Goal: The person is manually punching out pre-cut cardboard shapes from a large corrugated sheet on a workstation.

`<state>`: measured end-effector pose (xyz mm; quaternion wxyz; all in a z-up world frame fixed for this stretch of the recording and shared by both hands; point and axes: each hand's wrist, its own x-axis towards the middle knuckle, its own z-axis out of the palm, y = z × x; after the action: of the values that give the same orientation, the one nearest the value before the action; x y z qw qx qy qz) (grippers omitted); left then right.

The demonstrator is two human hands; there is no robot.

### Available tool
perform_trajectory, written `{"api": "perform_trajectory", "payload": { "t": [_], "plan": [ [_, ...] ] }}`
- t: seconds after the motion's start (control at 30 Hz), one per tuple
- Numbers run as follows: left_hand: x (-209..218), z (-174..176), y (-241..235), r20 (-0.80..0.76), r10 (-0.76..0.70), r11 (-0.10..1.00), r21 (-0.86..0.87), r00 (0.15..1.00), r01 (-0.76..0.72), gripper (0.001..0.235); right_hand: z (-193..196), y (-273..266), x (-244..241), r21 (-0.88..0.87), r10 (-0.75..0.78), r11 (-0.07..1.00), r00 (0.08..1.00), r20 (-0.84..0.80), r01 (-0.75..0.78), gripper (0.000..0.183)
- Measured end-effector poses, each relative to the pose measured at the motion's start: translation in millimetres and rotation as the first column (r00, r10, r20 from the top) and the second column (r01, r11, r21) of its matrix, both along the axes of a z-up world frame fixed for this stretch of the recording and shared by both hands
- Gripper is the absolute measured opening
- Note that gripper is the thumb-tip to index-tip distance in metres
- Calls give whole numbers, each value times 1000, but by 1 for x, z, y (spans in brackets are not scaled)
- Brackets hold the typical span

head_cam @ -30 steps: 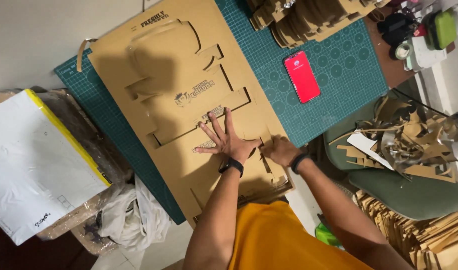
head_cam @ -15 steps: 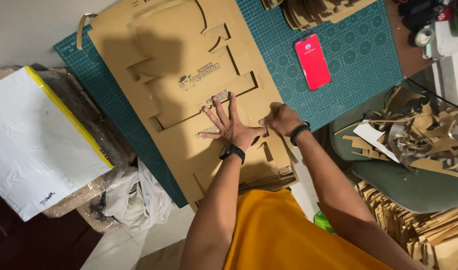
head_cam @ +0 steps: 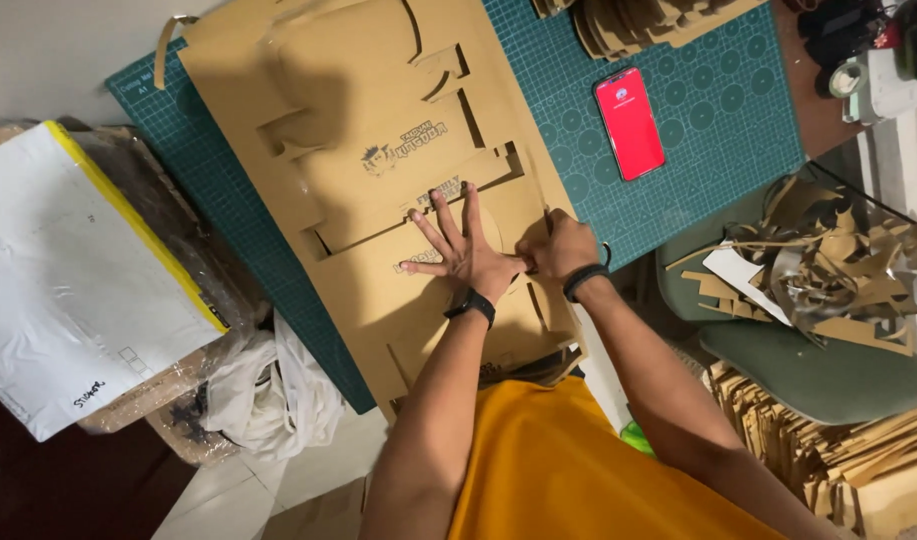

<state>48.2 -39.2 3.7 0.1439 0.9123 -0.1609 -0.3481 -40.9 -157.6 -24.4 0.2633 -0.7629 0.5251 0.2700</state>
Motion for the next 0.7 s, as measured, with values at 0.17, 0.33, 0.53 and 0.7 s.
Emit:
{"api": "perform_trajectory", "payload": {
  "t": [0.17, 0.33, 0.53, 0.7],
  "plan": [
    [-7, -20, 0, 47, 14, 1000, 10, 999, -15, 128, -6, 6, -2, -55, -7, 998, 1000, 2, 7, 57],
    [-5, -19, 3, 72, 22, 1000, -2, 997, -22, 132, 1, 11, -2, -123, 36, 992, 999, 4, -35, 54],
    [7, 11, 4, -50, 9, 999, -39, 999, -11, 133, 33, -9, 4, 104, 6, 995, 999, 45, -11, 55],
    [10, 14, 8, -114, -33, 999, -44, 993, 28, 143, 34, -20, 16, 279, 66, 958, 998, 16, -68, 72]
  ]
}}
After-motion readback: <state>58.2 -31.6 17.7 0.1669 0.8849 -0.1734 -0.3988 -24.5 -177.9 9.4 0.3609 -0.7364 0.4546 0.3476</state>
